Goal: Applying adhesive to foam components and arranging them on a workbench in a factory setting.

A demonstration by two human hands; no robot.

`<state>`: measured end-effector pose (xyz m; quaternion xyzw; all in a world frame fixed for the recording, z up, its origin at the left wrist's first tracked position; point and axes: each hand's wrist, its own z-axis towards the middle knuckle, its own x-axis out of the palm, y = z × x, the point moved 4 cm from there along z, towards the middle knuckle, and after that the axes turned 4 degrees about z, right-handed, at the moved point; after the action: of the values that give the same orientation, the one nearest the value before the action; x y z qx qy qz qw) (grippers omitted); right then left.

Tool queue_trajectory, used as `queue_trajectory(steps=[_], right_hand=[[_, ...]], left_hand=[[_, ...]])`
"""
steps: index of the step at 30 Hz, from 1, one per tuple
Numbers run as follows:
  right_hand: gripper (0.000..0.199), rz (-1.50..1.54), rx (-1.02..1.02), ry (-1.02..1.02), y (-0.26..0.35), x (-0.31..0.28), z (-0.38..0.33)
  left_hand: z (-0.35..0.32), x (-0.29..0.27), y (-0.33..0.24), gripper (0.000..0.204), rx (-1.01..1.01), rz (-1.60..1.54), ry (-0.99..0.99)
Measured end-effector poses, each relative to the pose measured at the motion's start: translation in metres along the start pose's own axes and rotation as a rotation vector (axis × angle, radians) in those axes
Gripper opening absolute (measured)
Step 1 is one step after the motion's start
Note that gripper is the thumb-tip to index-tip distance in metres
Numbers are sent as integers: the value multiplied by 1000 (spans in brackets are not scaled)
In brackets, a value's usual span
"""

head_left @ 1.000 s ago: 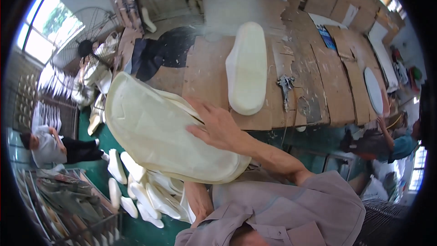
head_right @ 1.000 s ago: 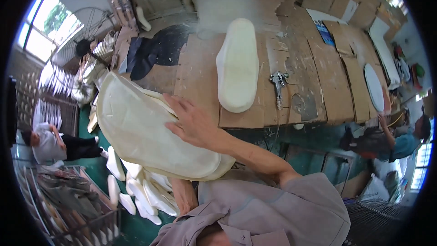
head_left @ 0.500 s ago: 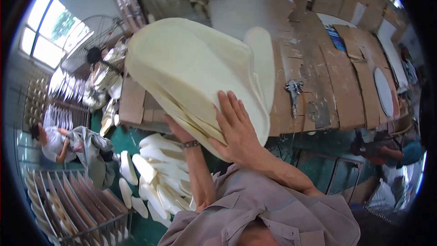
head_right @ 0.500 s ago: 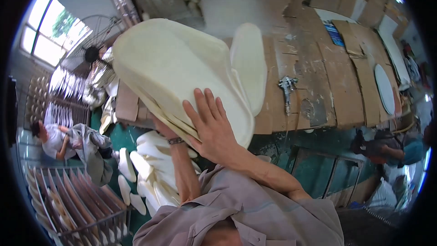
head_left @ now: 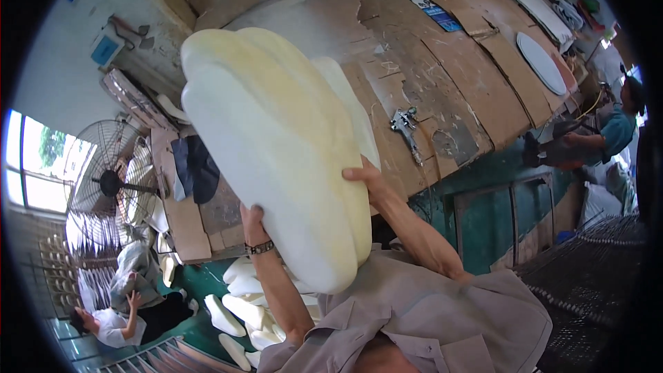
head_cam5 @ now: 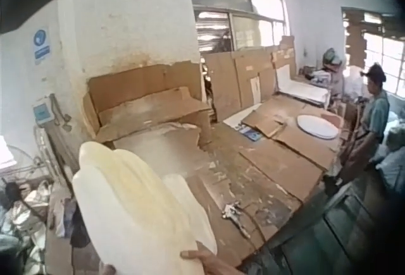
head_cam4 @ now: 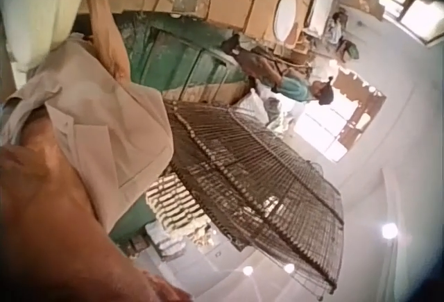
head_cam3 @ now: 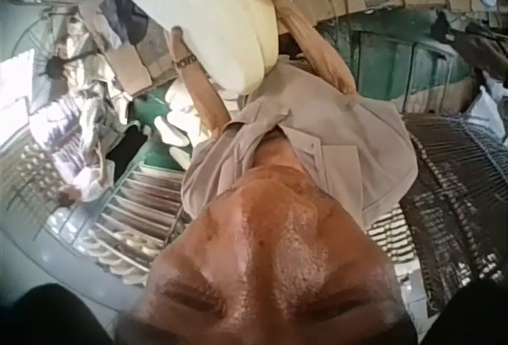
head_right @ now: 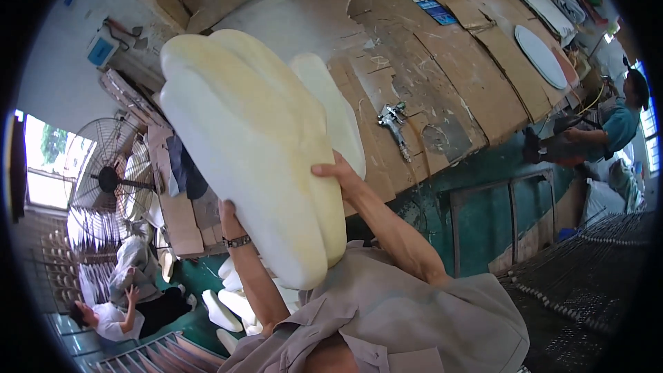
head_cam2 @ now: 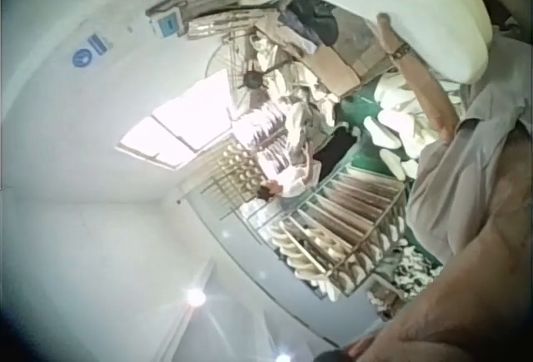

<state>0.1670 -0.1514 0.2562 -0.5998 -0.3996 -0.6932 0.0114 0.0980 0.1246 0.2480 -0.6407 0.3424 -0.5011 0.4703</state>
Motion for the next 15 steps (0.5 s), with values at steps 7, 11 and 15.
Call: queue_trajectory(steps=[7, 11, 15], right_hand=[[69, 23, -26, -63, 23, -104, 37], [68, -555, -91, -555, 18, -166, 26], [63, -709, -120, -507, 32, -179, 28]], left_hand=[[50, 97, -7, 92, -22, 276, 32], [79, 106, 67, 85, -40, 494, -60], [89, 128, 75, 83, -144, 539, -117]])
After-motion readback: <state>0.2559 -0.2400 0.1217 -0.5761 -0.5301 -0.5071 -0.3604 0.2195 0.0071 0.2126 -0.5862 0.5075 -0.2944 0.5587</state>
